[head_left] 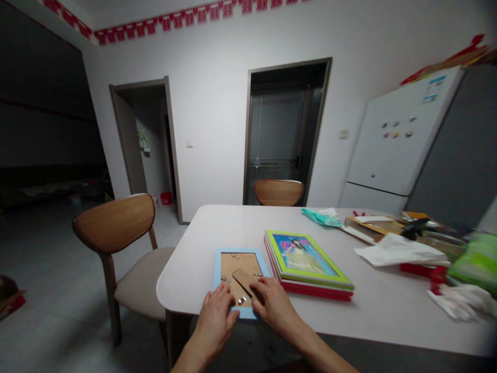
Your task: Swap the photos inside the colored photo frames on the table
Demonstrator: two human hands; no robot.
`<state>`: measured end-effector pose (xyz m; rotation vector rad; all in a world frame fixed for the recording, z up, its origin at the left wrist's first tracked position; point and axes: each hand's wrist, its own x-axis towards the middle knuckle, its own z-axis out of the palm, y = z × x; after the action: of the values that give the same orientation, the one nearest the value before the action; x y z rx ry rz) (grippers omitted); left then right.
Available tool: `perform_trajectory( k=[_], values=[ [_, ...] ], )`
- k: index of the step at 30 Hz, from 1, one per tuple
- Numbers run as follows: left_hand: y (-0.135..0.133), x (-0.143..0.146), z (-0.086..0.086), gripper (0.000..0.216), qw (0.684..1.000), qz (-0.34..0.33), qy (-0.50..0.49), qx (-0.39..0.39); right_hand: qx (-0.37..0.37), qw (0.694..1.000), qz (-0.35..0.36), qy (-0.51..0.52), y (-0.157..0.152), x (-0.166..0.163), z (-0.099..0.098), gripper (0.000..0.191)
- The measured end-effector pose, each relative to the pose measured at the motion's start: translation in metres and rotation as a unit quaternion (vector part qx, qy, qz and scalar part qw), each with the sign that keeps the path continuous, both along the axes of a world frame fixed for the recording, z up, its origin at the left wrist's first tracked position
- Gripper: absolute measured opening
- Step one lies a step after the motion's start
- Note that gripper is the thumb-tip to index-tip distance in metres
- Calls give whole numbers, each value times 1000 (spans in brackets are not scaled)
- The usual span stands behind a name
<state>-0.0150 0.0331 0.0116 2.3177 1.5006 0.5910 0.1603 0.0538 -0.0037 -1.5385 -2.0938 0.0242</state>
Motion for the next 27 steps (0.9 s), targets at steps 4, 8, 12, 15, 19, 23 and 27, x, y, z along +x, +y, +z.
perform_trajectory(
  k=[4,8,12,15,19,23,27],
  values=[
    [-3,-5,-3,18,1000,-4,-18,1,-15,999,12,-42,-1,3,6,25],
    [-2,-8,-8,30,1000,6,-25,14,-22,996,43,-72,-6,6,12,25],
    [3,-10,-16,34,999,0,-46,29,-12,994,86,-72,-14,-2,16,26],
    [7,-13,-22,36,998,-7,-62,28,-20,987,140,-73,-19,-9,21,25],
    [9,-15,-25,46,997,-8,-78,26,-36,984,160,-69,-23,-9,25,23],
    [8,-16,-23,51,996,-1,-85,16,-34,982,174,-62,-24,-5,24,24],
    [5,-18,-18,51,996,9,-90,2,-26,989,140,-40,-9,-2,18,30]
  ],
)
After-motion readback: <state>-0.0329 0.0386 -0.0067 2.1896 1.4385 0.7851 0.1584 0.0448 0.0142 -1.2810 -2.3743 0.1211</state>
